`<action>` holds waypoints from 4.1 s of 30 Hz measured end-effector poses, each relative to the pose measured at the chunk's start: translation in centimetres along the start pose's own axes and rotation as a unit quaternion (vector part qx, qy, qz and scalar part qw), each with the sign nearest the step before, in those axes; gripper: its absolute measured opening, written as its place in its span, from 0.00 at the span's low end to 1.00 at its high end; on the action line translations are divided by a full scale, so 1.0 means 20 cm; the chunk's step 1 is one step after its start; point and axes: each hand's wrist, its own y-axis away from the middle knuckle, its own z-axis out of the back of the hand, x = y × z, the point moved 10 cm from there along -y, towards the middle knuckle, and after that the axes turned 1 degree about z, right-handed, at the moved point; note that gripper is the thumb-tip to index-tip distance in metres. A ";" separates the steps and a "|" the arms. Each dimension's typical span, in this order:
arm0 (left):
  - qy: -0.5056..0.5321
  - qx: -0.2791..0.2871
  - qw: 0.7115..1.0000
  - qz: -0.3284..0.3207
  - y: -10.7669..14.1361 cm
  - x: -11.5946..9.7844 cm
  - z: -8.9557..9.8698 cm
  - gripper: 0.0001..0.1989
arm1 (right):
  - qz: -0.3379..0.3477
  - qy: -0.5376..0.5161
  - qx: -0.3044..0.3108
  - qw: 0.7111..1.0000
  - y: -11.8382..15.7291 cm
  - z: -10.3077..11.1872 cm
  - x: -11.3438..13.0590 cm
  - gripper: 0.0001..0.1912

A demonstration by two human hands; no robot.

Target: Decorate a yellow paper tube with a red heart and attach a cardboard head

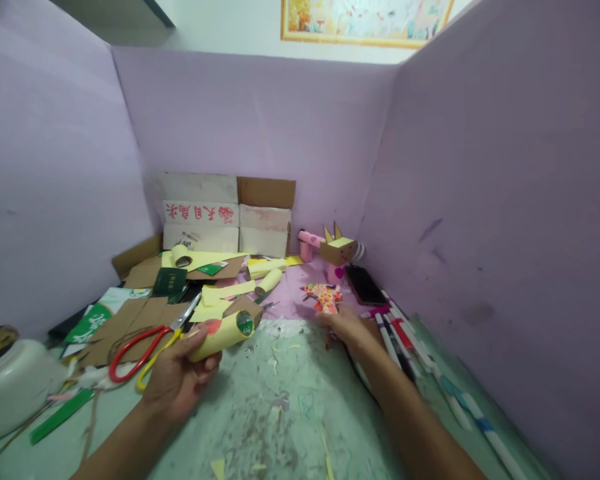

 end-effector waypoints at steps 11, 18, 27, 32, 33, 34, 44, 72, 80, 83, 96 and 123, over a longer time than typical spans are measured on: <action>-0.017 -0.025 1.000 -0.006 -0.01 0.00 0.03 0.09 | 0.018 -0.048 0.006 0.999 0.37 -0.10 0.07 0.17; -0.024 -0.039 0.998 0.039 -0.01 0.04 0.03 0.05 | 0.074 -0.086 0.087 0.990 0.52 -0.16 0.16 0.19; -0.055 -0.041 0.997 0.017 -0.03 0.04 0.05 0.06 | 0.130 -0.102 0.188 0.968 0.62 -0.25 0.26 0.12; -0.069 -0.032 0.997 0.015 -0.03 0.05 0.04 0.07 | 0.120 -0.084 0.219 0.965 0.63 -0.29 0.22 0.14; -0.072 -0.031 0.997 0.016 -0.03 0.05 0.04 0.07 | 0.122 -0.080 0.217 0.965 0.63 -0.29 0.22 0.13; -0.074 -0.029 0.997 0.016 -0.03 0.05 0.04 0.07 | 0.125 -0.080 0.213 0.966 0.63 -0.29 0.22 0.13; -0.088 -0.017 0.996 0.014 -0.03 0.07 0.03 0.08 | 0.116 -0.074 0.203 0.970 0.61 -0.30 0.19 0.10; -0.104 -0.001 0.995 0.002 -0.02 0.06 0.02 0.10 | 0.105 -0.059 0.165 0.979 0.59 -0.28 0.18 0.07; -0.105 0.013 0.994 -0.005 -0.03 0.05 0.01 0.12 | 0.106 -0.068 0.168 0.978 0.59 -0.28 0.19 0.08; -0.095 0.057 0.994 -0.015 0.00 0.03 -0.04 0.16 | 0.113 -0.068 0.160 0.978 0.59 -0.25 0.21 0.08; -0.201 0.215 0.956 -0.015 0.01 0.07 -0.11 0.25 | 0.104 -0.074 0.157 0.979 0.59 -0.21 0.21 0.09; -0.582 0.176 0.768 -0.202 0.06 0.01 -0.20 0.19 | 0.120 -0.002 0.198 0.973 0.62 -0.24 0.18 0.10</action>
